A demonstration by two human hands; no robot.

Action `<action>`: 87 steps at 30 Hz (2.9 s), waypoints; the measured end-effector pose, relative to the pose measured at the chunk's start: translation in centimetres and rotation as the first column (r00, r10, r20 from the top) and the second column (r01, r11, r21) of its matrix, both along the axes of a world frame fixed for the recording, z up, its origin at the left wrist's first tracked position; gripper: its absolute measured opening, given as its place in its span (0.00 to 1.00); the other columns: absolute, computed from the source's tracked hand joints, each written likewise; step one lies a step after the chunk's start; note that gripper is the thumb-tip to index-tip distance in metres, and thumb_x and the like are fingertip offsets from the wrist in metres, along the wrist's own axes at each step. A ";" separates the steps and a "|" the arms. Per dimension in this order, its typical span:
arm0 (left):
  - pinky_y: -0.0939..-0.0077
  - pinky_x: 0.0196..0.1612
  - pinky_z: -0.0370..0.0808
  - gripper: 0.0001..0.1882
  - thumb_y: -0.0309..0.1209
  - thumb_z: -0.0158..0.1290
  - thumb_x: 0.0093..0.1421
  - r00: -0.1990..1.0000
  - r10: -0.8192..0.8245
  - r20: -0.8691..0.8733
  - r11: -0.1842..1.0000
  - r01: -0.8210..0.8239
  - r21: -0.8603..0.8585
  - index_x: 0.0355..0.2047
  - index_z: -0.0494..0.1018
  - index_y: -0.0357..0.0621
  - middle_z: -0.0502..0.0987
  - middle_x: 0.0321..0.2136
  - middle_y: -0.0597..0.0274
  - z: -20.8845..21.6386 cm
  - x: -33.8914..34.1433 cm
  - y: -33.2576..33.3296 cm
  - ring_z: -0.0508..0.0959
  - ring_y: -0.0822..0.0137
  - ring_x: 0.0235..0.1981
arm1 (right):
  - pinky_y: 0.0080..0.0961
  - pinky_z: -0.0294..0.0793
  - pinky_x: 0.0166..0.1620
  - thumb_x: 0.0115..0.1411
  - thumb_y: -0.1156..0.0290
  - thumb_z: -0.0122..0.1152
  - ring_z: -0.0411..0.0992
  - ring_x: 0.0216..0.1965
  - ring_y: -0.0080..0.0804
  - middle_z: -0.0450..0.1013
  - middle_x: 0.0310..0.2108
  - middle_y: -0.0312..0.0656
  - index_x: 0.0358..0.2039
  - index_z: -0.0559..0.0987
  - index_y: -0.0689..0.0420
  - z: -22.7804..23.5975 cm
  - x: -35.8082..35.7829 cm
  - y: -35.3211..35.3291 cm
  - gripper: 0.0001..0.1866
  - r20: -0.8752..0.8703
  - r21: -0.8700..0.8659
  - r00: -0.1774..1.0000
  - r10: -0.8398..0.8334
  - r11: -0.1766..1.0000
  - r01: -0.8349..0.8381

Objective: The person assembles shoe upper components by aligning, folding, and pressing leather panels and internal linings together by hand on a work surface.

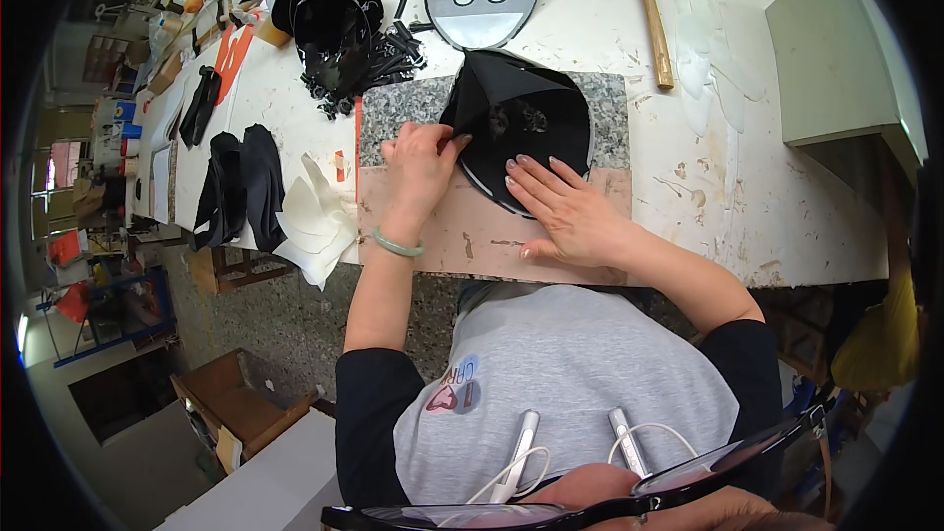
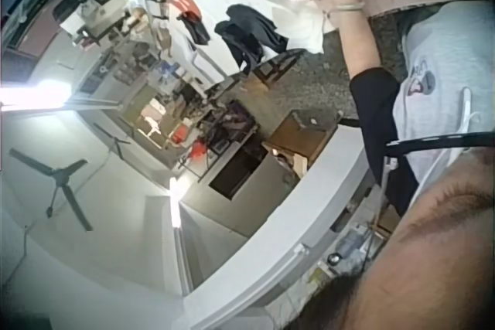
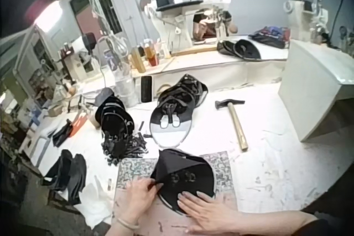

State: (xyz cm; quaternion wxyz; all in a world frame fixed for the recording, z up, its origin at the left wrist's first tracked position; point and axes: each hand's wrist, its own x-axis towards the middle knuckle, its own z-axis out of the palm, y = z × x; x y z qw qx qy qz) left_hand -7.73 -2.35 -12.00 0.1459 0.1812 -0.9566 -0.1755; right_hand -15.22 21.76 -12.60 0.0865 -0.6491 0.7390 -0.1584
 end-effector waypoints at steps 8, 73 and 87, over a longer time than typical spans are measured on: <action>0.65 0.42 0.59 0.12 0.37 0.61 0.54 0.999 0.048 -0.014 0.998 -0.047 0.043 0.35 0.76 0.47 0.75 0.25 0.69 -0.4 0.3 0.2 0.72 0.65 0.36 | 0.37 0.58 0.63 0.60 0.55 0.56 0.55 0.65 0.41 0.59 0.62 0.47 0.57 0.68 0.63 -1.7 -1.6 -0.2 0.30 0.239 -0.154 0.969 -0.055 0.984 0.093; 0.67 0.42 0.57 0.05 0.32 0.57 0.54 0.960 -0.254 -0.120 0.891 0.185 -0.415 0.32 0.75 0.54 0.68 0.31 0.72 0.7 0.7 6.3 0.67 0.68 0.35 | 0.31 0.75 0.44 0.52 0.72 0.68 0.75 0.38 0.37 0.77 0.39 0.44 0.42 0.75 0.60 4.6 -9.1 -5.1 0.18 0.490 0.045 0.865 -0.109 0.994 0.100; 0.66 0.52 0.70 0.21 0.21 0.47 0.50 0.810 -0.582 -0.071 0.805 0.562 -0.187 0.47 0.73 0.32 0.73 0.49 0.51 0.1 1.3 8.2 0.70 0.56 0.53 | 0.33 0.74 0.43 0.50 0.72 0.65 0.74 0.41 0.40 0.77 0.35 0.40 0.33 0.83 0.53 -0.4 -10.5 -6.3 0.08 0.337 -0.210 0.937 -0.088 0.964 0.166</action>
